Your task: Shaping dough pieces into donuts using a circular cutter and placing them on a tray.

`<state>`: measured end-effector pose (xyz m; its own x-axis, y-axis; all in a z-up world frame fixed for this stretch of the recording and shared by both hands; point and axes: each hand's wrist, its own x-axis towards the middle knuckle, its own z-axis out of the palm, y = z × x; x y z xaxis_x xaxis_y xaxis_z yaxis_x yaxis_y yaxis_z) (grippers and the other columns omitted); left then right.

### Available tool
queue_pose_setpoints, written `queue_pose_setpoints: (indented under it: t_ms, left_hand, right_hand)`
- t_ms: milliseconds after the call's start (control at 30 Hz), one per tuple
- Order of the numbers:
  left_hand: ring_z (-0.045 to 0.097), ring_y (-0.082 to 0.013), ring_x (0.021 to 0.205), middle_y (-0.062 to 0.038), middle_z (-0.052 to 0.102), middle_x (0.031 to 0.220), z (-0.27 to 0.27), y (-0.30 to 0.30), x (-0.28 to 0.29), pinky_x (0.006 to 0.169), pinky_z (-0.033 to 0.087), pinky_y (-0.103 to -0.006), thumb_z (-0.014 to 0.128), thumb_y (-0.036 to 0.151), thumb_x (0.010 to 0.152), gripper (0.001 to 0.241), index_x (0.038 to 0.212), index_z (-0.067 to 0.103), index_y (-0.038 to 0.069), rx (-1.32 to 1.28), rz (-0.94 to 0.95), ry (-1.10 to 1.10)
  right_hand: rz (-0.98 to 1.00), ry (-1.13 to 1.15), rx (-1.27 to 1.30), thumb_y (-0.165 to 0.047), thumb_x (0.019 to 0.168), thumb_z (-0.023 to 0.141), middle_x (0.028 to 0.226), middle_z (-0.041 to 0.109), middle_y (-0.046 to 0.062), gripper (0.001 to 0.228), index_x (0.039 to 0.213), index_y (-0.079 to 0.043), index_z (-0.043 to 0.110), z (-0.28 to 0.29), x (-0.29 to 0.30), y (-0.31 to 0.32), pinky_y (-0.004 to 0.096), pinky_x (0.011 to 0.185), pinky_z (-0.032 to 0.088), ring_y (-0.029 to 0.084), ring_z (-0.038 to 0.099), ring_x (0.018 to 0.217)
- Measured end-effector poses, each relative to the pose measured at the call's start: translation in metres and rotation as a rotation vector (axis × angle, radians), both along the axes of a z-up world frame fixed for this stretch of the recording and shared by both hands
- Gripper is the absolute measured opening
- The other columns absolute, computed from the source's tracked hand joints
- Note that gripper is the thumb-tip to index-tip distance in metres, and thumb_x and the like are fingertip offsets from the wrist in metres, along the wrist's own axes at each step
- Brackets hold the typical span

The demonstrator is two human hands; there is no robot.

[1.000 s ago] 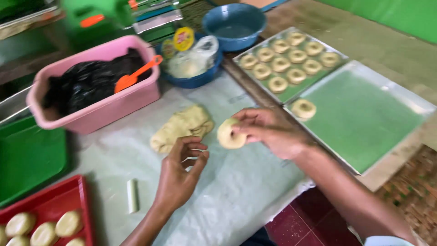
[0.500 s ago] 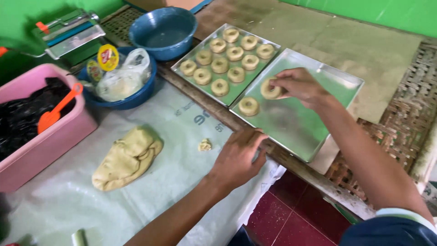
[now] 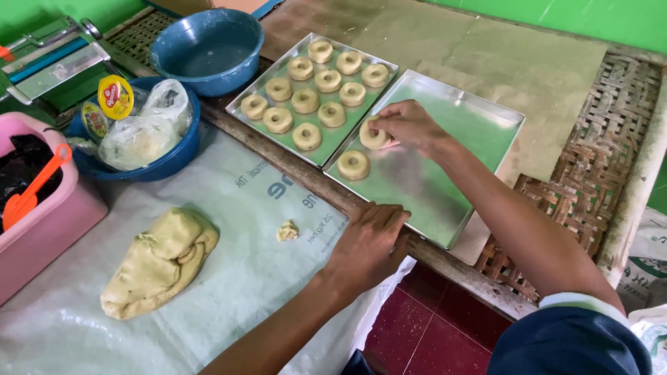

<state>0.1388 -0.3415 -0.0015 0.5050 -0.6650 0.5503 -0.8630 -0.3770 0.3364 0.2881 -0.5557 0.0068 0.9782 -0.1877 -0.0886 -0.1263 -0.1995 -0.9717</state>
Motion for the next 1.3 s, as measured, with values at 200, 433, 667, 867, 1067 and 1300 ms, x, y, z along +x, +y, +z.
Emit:
queue_pose_setpoints:
  t_ms: [200, 433, 667, 867, 1067, 1300]
  left_hand:
    - [0.067, -0.0356, 0.12, -0.018, 0.071, 0.115, 0.002, 0.007, -0.003, 0.104, 0.046, -0.0505, 0.064, 0.022, 0.092, 0.031, 0.116, 0.069, 0.003, 0.015, -0.03, 0.062]
    - [0.067, -0.0352, 0.121, -0.017, 0.071, 0.117, 0.0, 0.009, -0.005, 0.105, 0.046, -0.0507, 0.064, 0.02, 0.092, 0.032, 0.118, 0.07, 0.003, 0.023, -0.027, 0.074]
    - [0.067, -0.0357, 0.121, -0.018, 0.071, 0.118, 0.004, 0.01, -0.006, 0.102, 0.048, -0.0539, 0.063, 0.02, 0.094, 0.032, 0.119, 0.07, 0.002, 0.057, -0.029, 0.087]
    - [0.065, -0.0363, 0.123, -0.019, 0.07, 0.12, 0.006, 0.01, -0.008, 0.101, 0.048, -0.0543, 0.064, 0.021, 0.093, 0.034, 0.12, 0.069, 0.002, 0.083, -0.018, 0.09]
    - [0.065, -0.0354, 0.125, -0.018, 0.069, 0.121, 0.001, 0.009, -0.008, 0.102, 0.047, -0.0548, 0.062, 0.022, 0.094, 0.035, 0.122, 0.069, 0.002, 0.087, -0.014, 0.099]
    - [0.063, -0.0365, 0.127, -0.019, 0.069, 0.122, -0.001, 0.01, -0.005, 0.105, 0.046, -0.058, 0.062, 0.021, 0.093, 0.037, 0.123, 0.068, 0.001, 0.103, -0.029, 0.119]
  right_hand:
    - [-0.037, 0.05, 0.02, -0.013, 0.079, 0.081, 0.083, 0.071, 0.021, 0.024, 0.095, 0.003, 0.075, 0.016, -0.008, 0.011, 0.039, 0.066, 0.068, 0.028, 0.076, 0.073]
    - [-0.033, 0.074, 0.033, -0.017, 0.085, 0.079, 0.088, 0.073, 0.019, 0.027, 0.102, 0.004, 0.073, 0.016, -0.009, 0.006, 0.039, 0.072, 0.068, 0.026, 0.076, 0.076]
    - [0.081, 0.076, -0.067, -0.018, 0.089, 0.077, 0.093, 0.074, 0.019, 0.027, 0.106, 0.003, 0.072, 0.015, -0.009, 0.006, 0.039, 0.073, 0.067, 0.027, 0.076, 0.083]
    - [0.123, 0.069, -0.125, -0.017, 0.092, 0.074, 0.096, 0.075, 0.02, 0.026, 0.108, 0.004, 0.072, 0.016, -0.011, 0.008, 0.038, 0.074, 0.066, 0.028, 0.076, 0.085]
    - [0.113, 0.029, -0.307, -0.019, 0.09, 0.075, 0.094, 0.075, 0.016, 0.026, 0.107, 0.001, 0.075, 0.011, -0.004, 0.002, 0.035, 0.066, 0.067, 0.027, 0.075, 0.084]
    - [0.094, -0.012, -0.544, -0.026, 0.095, 0.063, 0.088, 0.076, 0.02, 0.027, 0.102, -0.006, 0.08, 0.001, -0.004, -0.007, 0.035, 0.056, 0.068, 0.031, 0.075, 0.069]
